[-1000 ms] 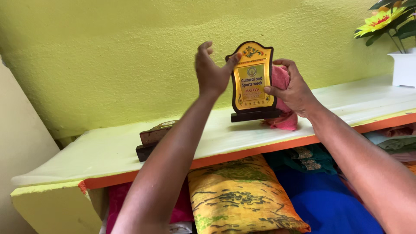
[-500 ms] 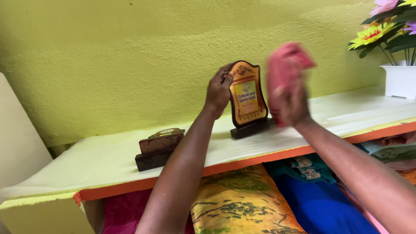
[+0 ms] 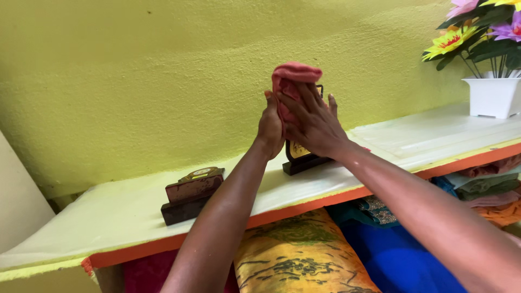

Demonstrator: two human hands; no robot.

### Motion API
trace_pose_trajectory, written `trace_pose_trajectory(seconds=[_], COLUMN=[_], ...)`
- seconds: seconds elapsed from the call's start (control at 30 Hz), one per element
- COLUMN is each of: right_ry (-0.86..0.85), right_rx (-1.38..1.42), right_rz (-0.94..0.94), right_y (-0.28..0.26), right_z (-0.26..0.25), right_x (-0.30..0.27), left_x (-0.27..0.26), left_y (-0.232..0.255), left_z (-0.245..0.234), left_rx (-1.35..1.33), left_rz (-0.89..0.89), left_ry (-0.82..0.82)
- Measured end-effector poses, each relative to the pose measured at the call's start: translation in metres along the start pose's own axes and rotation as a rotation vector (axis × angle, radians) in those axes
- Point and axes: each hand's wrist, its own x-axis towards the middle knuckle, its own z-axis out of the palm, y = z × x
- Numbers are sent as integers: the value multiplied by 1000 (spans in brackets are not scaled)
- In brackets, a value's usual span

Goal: The person wipes several small wooden plaques and a potted plant with a pink cloth, then places them on a shelf. The person also wipes a white vase with artificial flowers and places it on the shelf. Finally, the person picks up a blue bottle and a small tube from a bed.

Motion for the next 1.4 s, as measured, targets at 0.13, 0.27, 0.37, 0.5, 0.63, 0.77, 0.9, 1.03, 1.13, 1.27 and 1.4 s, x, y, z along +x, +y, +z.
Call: trace_pose_trajectory(seconds=[0.13, 0.27, 0.37, 0.5, 0.63, 0.77, 0.9, 1.03, 1.13, 1.27, 1.4], right_ry=[416, 544, 602, 534, 554, 328, 88, -389, -559, 349, 185], right_rx=[45, 66, 148, 489, 407, 265, 89, -81, 3, 46, 159], right_rz=[-89, -7, 63, 450, 404, 315, 255, 227, 370, -51, -85], right_y=[1, 13, 25, 36, 34, 32, 20, 1, 11, 23, 15], right_z=[3, 5, 5, 11, 27, 41, 19, -38, -68, -37, 15], right_x=[12, 18, 39, 59, 28, -20, -43, -45, -19, 7, -3], left_x=[1, 1, 1, 2, 1, 7, 14, 15, 17, 13, 5], left_y=[-3, -11, -13, -16, -16, -20, -28, -29, -27, -25, -15], left_z=[-2, -5, -7, -8, -13, -20, -27, -31, -29, -23, -28], left_rx=[75, -6, -13, 9, -61, -31, -30, 79, 126, 131, 76], left_rz=[59, 14, 1, 25, -20, 16, 50, 99, 76, 67, -56], left_ry=[-21, -73, -75, -30, 34, 45, 67, 112, 97, 31, 3])
